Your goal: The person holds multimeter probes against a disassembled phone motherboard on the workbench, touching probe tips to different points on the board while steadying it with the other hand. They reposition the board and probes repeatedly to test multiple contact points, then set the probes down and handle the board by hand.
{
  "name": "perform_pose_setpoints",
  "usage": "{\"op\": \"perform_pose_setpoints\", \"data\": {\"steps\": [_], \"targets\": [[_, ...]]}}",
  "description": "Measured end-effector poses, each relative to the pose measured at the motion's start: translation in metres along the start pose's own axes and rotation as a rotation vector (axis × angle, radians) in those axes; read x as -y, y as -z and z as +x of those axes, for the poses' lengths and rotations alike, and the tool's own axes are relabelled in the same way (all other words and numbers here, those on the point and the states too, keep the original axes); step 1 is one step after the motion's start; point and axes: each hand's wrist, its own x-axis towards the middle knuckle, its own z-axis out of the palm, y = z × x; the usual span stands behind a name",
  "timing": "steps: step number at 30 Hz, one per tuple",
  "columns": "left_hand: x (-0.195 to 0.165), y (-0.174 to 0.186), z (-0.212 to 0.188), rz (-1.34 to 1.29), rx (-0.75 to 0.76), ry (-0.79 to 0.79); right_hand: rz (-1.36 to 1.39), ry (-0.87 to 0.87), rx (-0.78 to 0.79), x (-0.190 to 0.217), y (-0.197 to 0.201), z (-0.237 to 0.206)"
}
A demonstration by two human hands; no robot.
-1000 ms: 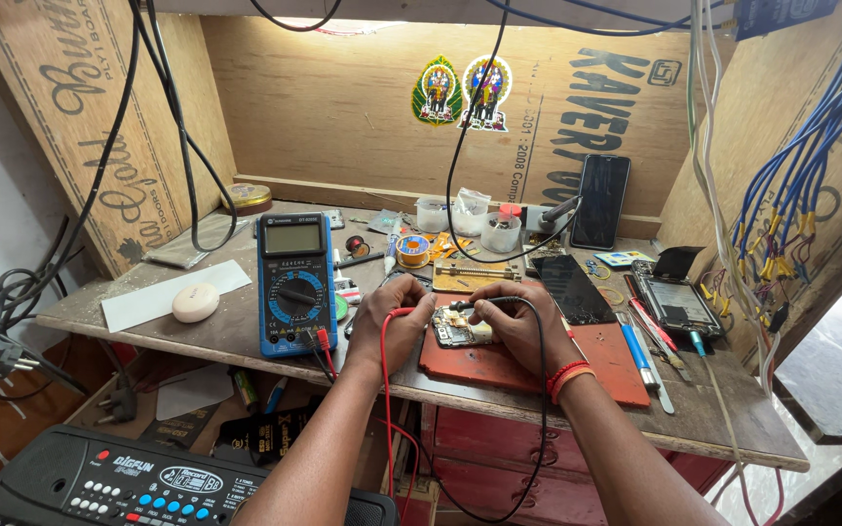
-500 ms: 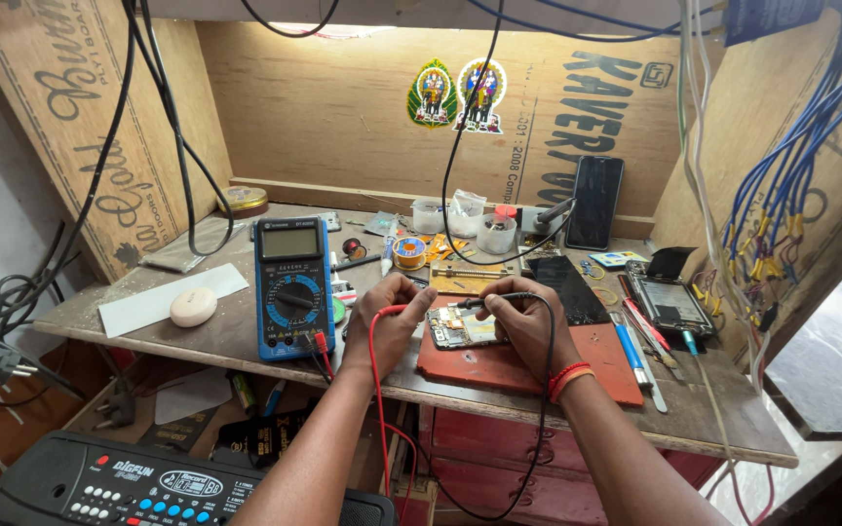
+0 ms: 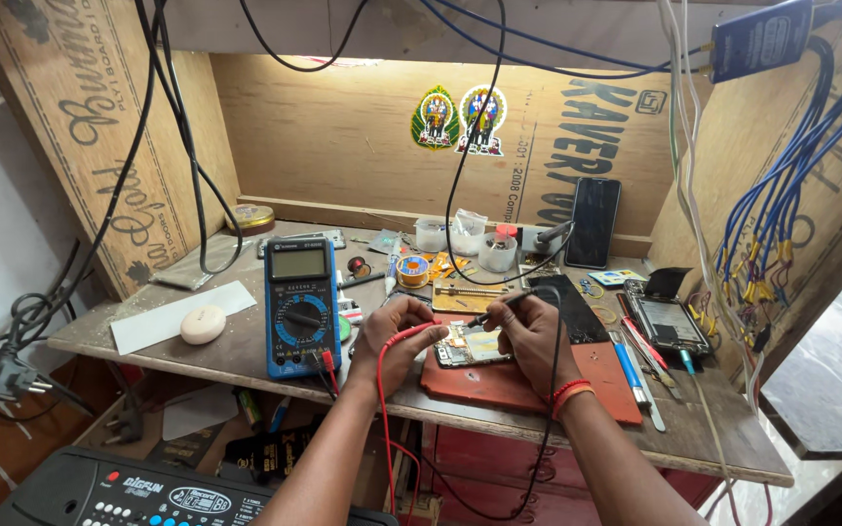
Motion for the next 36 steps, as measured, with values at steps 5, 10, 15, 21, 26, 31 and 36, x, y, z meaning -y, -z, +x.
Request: {"op": "perform_pose_setpoints", "data": {"steps": [5,10,15,21,26,31,36], "targets": [[-0.003,-0.001,-0.002,0.041,0.002,-0.043,0.058,-0.017,-0.048,0.004,-0.004,0.000],[-0.007,0.000,-0.002,0.101,0.048,0.022,-0.031,-0.050,-0.076,0.011,-0.007,0.000],[-0.005,0.001,-0.001,0.103,0.044,-0.060,-0.079,-0.038,-0.065,0.012,-0.007,-0.002],[-0.006,0.000,-0.003,0.118,0.055,-0.029,-0.049,-0.034,-0.059,0.011,-0.007,-0.003],[-0.008,-0.001,-0.003,0.113,0.052,-0.040,-0.060,-0.050,-0.059,0.009,-0.006,-0.003],[-0.009,0.000,-0.003,0.126,0.056,-0.018,-0.024,-0.026,-0.043,0.007,-0.006,-0.002],[-0.013,-0.001,-0.003,0.106,0.060,-0.010,-0.006,-0.049,-0.042,0.007,-0.004,-0.001]]}}
